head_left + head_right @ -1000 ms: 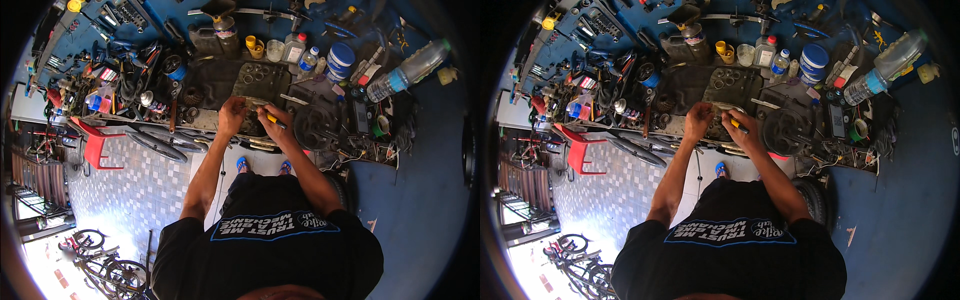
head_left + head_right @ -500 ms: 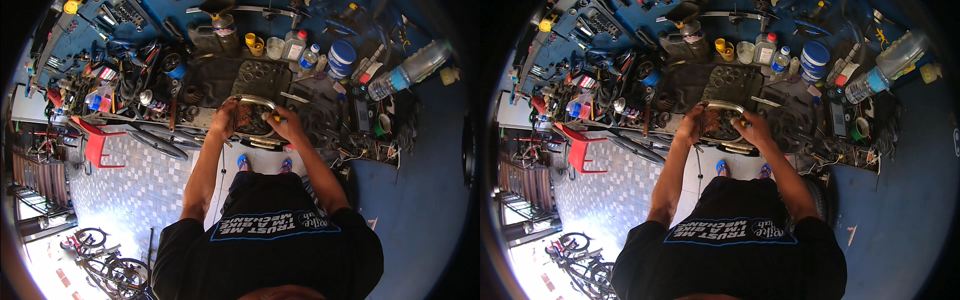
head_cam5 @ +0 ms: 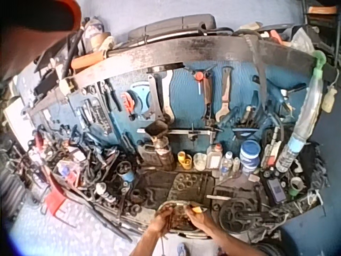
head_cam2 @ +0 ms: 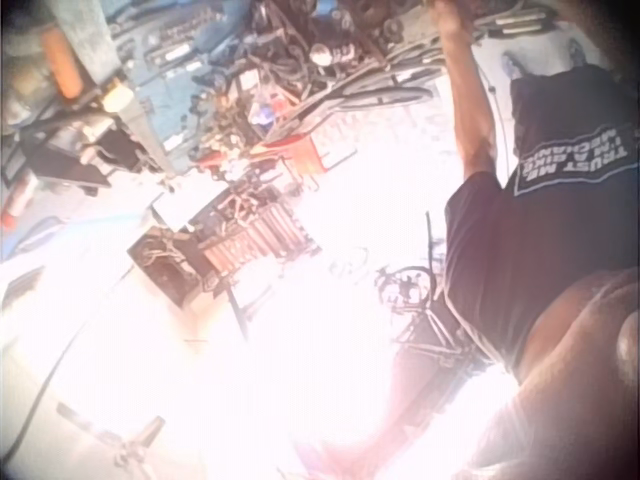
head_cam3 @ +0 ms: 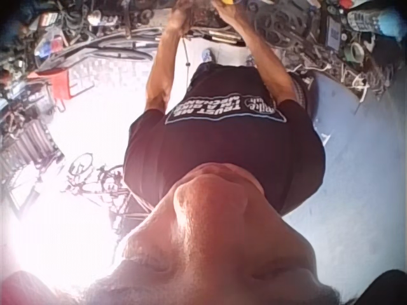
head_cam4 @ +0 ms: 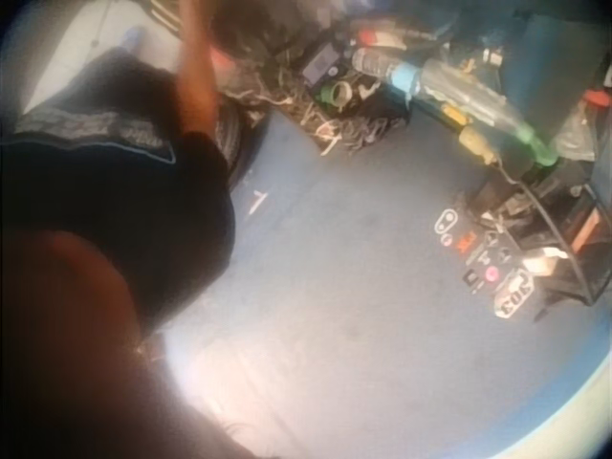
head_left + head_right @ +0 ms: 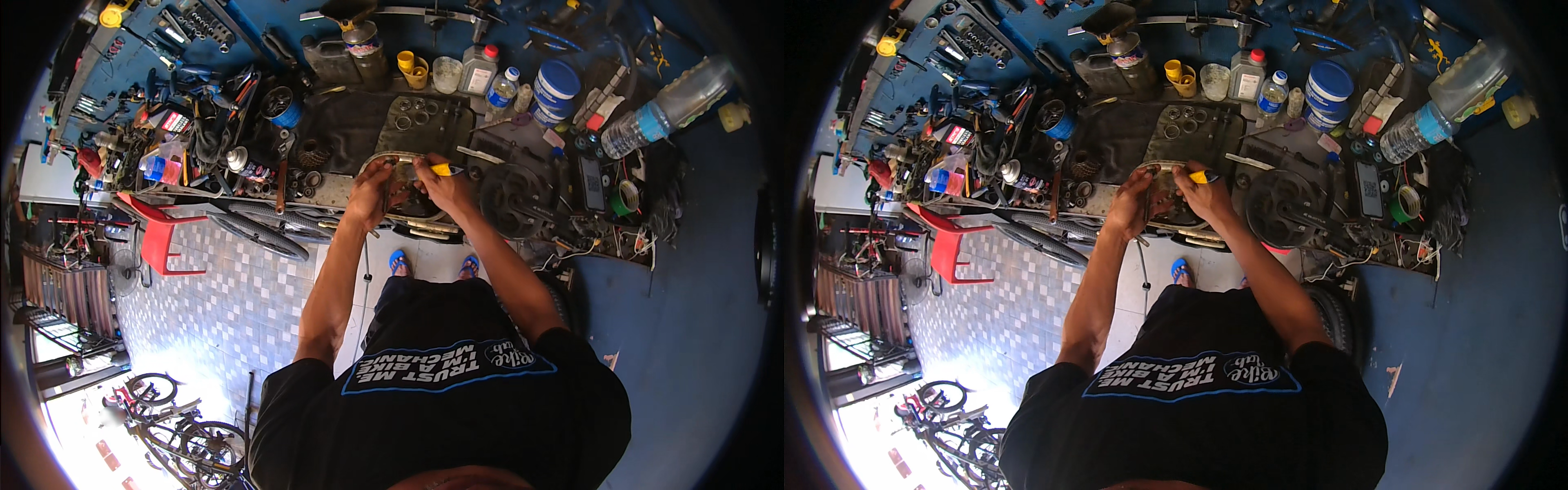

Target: The person repeatedly scrubs small mechanical parts in a metal tray using a yellow-handled brush. They pick up each part, scrub it, and place it back in the tray. The person occasionally moves to the side to spray a part with a hose before returning to scrub it.

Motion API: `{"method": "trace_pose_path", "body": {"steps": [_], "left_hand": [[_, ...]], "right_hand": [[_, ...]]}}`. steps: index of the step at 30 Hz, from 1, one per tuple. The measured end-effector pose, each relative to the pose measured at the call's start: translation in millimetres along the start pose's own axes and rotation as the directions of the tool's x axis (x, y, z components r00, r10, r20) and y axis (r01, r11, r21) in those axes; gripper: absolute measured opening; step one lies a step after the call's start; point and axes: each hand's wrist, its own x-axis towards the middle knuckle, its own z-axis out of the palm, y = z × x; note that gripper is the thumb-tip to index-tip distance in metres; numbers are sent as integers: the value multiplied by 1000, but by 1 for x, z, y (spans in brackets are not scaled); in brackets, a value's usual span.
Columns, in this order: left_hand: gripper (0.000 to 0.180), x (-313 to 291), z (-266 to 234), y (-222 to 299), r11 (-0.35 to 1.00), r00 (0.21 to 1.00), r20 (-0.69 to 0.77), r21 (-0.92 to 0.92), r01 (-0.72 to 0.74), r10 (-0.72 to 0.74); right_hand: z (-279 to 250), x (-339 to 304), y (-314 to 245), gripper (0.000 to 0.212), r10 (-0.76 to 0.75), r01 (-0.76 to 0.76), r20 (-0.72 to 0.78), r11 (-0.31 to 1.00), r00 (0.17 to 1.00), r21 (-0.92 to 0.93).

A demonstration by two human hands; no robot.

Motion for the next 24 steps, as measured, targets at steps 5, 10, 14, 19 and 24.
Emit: {"method": "trace_pose_path", "body": {"steps": [5, 10, 14, 19, 24], "left_hand": [[26, -5, 7, 4, 997, 996, -58, -51, -66, 63], [27, 0, 5, 1, 994, 997, 2, -82, -71, 71], [28, -2, 10, 11, 985, 998, -13, -159, -65, 64], [26, 1, 13, 7, 997, 998, 6, -38, -69, 70], [30, 12, 0, -9, 973, 984, -63, 169, -155, 168]], "right_hand": [[-14, 6, 16, 49, 33, -38, -95, 997, 995, -60], [-7, 2, 31, 44, -77, 78, -25, 997, 997, 16], [-32, -3, 45, 27, -37, 34, -42, 996, 998, -76], [-41, -18, 50, 32, -270, 270, 15, 951, 963, -149], [-49, -33, 37, 38, -459, 467, 159, 705, 874, -534]]}}
